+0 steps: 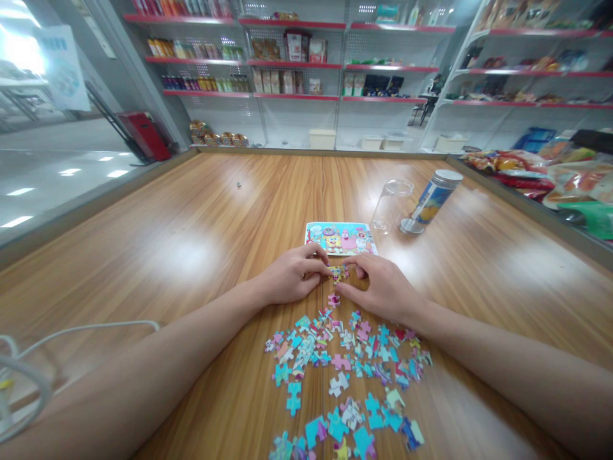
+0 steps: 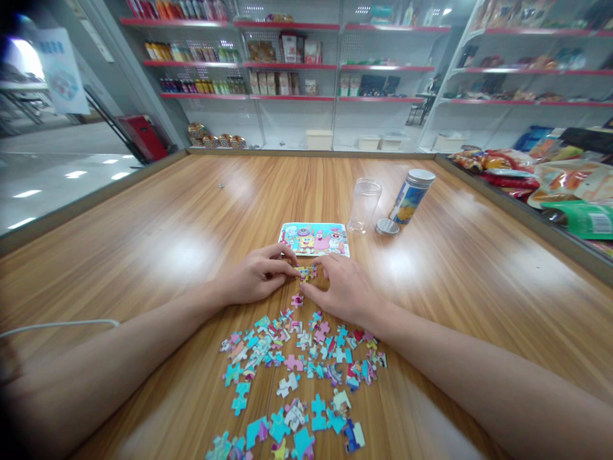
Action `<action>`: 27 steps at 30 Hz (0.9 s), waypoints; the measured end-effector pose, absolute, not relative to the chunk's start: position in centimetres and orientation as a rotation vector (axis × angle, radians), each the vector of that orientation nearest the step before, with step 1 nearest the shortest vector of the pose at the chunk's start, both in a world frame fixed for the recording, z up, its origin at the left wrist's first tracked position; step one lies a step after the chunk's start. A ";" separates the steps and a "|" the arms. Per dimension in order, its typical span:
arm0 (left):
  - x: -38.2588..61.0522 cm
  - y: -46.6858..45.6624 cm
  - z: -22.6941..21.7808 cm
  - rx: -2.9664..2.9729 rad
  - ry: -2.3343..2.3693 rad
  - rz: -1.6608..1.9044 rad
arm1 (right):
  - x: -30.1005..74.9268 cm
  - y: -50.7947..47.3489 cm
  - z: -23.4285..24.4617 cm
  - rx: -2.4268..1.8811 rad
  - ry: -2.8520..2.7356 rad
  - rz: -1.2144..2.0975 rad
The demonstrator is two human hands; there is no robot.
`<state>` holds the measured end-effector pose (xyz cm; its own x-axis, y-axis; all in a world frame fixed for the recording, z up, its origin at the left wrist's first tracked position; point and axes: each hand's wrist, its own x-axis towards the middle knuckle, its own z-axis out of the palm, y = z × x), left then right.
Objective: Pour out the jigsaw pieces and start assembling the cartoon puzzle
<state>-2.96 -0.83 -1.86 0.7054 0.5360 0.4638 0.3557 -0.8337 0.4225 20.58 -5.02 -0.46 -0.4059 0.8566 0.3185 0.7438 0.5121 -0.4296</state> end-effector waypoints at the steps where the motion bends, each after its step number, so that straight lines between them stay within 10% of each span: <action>1: -2.9 -0.9 -1.8 2.613 0.702 0.843 | 20.6 -5.0 -0.5 -1.306 -2.251 0.310; 27: -2.5 -0.8 -1.9 2.602 0.772 0.867 | 20.8 -4.4 -1.0 -1.362 -2.190 0.325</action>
